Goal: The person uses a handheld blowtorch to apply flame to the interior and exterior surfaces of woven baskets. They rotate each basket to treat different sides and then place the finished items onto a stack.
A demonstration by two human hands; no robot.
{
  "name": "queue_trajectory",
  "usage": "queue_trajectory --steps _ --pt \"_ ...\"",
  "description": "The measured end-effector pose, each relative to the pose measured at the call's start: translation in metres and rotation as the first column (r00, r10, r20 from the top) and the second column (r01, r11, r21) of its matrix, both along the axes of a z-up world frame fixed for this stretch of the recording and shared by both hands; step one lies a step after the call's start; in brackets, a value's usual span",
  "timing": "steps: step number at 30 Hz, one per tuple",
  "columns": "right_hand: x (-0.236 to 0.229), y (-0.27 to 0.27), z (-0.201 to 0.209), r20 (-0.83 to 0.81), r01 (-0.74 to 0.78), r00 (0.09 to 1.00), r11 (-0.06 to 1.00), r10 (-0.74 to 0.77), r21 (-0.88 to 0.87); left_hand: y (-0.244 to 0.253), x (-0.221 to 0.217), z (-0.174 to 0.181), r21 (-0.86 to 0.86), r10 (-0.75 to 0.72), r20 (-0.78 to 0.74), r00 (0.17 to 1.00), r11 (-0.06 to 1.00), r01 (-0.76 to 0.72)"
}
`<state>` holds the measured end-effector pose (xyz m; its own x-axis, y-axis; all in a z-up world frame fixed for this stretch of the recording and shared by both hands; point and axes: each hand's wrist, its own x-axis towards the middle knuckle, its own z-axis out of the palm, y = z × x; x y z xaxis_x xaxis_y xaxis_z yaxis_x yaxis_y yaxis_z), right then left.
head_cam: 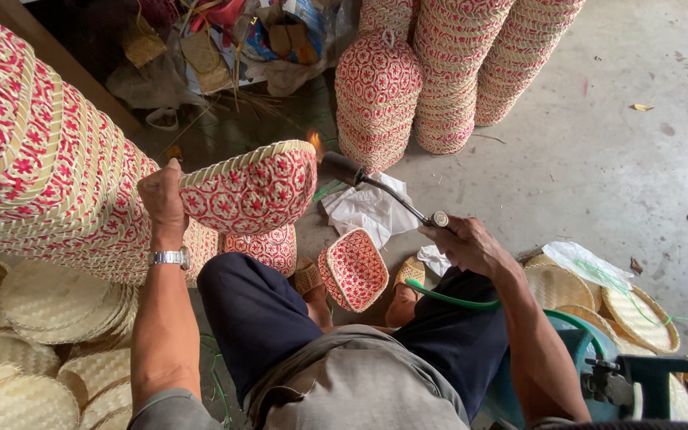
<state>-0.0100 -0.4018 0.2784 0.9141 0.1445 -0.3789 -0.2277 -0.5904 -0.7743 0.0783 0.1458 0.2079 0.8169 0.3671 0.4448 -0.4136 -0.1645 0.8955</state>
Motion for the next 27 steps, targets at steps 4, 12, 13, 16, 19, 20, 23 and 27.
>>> queue_trajectory --steps 4,12,13,16,19,20,23,27 --pt "0.000 -0.006 0.004 0.018 -0.066 0.998 0.996 0.065 0.061 0.001 -0.007 0.002 -0.241 -0.120 -0.037 0.992 0.965 0.108" --pt "0.001 -0.015 0.009 0.024 -0.105 0.994 0.986 0.102 0.127 -0.002 -0.027 -0.002 -0.560 -0.234 -0.033 0.972 0.810 0.176" --pt "-0.001 -0.016 0.008 -0.004 -0.079 0.997 0.993 0.079 0.083 -0.003 -0.030 -0.006 -0.551 -0.213 -0.060 0.975 0.822 0.146" --pt "0.004 -0.017 0.011 -0.023 -0.055 0.998 0.996 0.056 0.068 -0.009 -0.028 -0.008 -0.634 -0.336 0.018 0.942 0.724 0.271" --pt "0.002 -0.019 0.011 0.009 -0.091 0.996 0.970 0.091 0.224 -0.016 -0.034 -0.013 -0.656 -0.391 0.099 0.915 0.666 0.355" --pt "0.001 -0.020 0.009 0.013 -0.075 0.997 0.970 0.074 0.231 -0.020 -0.036 -0.017 -0.658 -0.397 0.106 0.912 0.659 0.363" --pt "-0.001 -0.021 0.005 0.037 -0.081 0.997 0.974 0.075 0.211 -0.032 -0.038 -0.032 -0.713 -0.417 0.131 0.899 0.591 0.378" --pt "0.002 -0.020 0.002 0.032 -0.077 0.997 0.967 0.072 0.243 -0.042 -0.034 -0.066 -0.805 -0.434 0.184 0.882 0.449 0.389"
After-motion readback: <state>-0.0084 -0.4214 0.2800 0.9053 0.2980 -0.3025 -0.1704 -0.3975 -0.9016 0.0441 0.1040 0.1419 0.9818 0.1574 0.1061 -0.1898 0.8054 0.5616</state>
